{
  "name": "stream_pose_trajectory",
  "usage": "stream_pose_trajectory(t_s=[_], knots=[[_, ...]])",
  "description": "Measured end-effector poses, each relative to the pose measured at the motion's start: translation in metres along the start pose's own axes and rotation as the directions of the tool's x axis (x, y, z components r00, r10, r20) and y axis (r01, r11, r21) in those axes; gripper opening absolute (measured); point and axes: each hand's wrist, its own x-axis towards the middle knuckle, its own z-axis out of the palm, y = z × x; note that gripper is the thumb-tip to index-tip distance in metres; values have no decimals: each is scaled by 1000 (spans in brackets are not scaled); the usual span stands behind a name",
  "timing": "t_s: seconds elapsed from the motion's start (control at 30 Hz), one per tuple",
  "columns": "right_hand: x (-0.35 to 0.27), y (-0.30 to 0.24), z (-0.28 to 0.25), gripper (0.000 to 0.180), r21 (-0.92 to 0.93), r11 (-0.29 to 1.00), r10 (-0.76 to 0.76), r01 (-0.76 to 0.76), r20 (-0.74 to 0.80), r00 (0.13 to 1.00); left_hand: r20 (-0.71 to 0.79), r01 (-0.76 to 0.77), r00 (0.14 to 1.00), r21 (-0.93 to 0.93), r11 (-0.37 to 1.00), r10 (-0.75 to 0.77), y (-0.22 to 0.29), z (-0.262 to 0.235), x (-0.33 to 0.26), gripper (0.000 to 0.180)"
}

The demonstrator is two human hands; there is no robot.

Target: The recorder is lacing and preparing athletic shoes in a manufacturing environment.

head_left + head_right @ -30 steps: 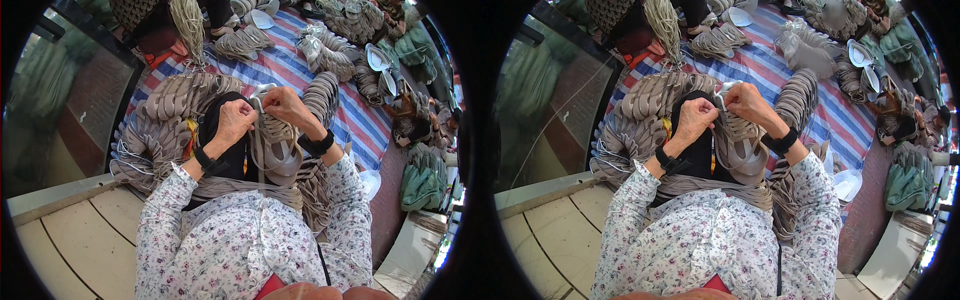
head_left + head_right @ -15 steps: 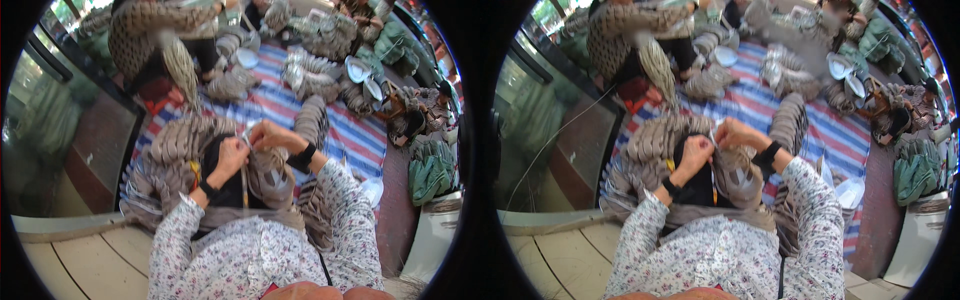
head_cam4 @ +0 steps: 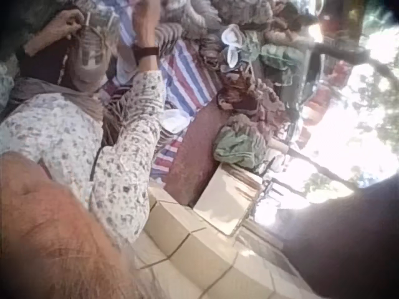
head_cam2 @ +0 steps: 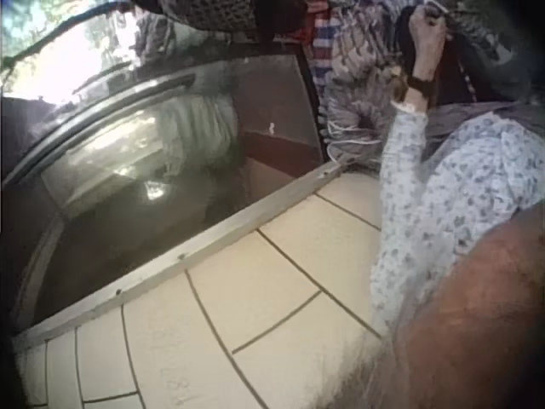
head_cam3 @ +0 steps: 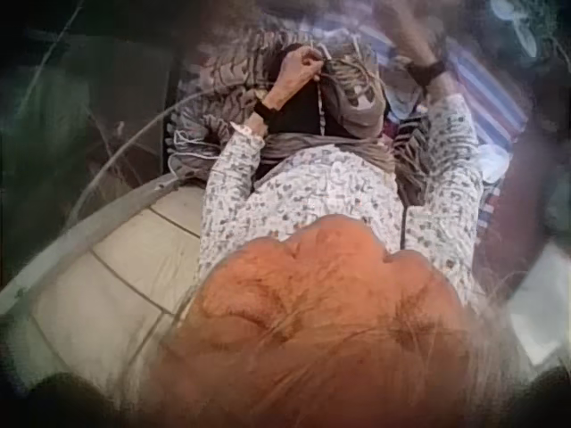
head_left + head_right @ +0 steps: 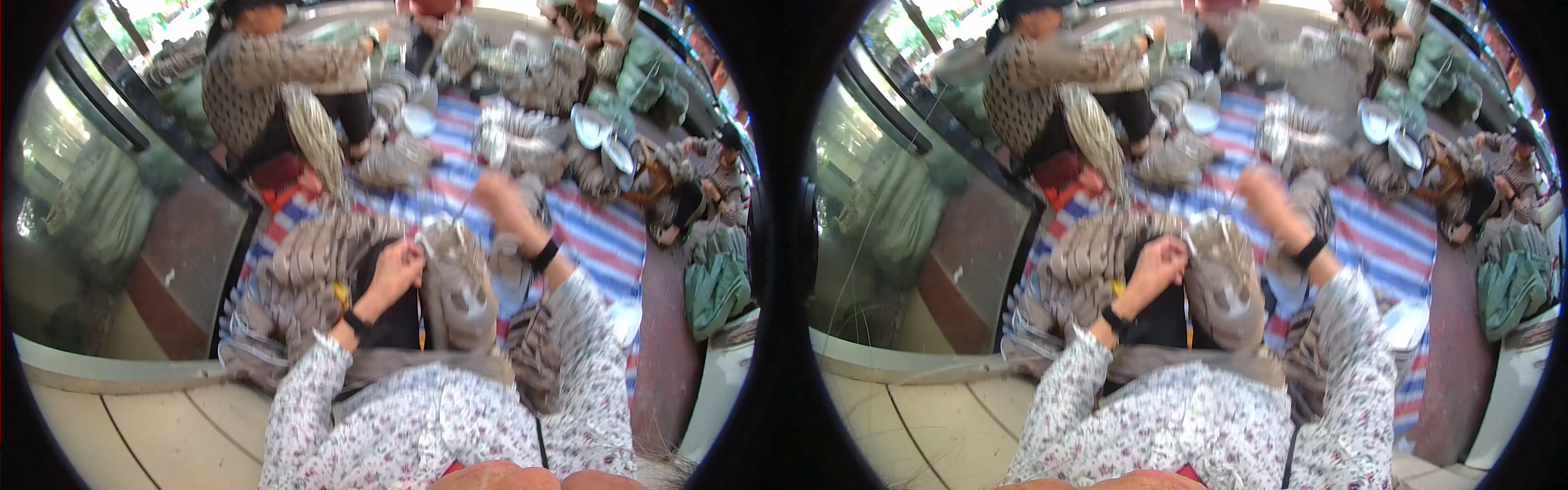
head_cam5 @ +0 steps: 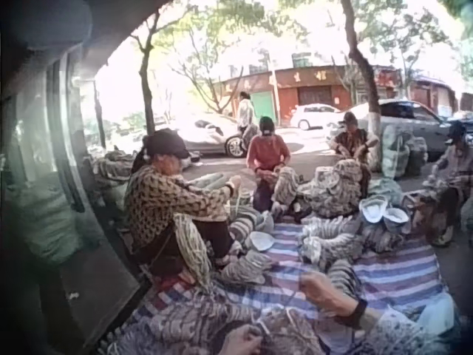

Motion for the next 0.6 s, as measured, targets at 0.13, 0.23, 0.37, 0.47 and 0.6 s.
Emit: stream_pose_trajectory(t_s=[0.13,0.23,0.37,0.47,0.6], knots=[[19,59,-66,2,310,735,569,-603,200,798,-20,-29,999,46,999,30,-1,-1,0,13],[7,46,-74,8,555,342,614,-758,479,627,16,-20,1000,-6,1000,20,5,0,-2,14],[-7,26,-60,13,782,-179,594,-597,570,568,71,-10,997,207,978,-5,20,2,-12,16],[-16,27,-54,15,797,-400,665,-454,593,455,85,-238,970,535,811,229,27,7,-21,15],[-21,28,-47,15,783,-534,643,-318,620,448,179,-175,982,712,680,65,34,-4,-27,18]])
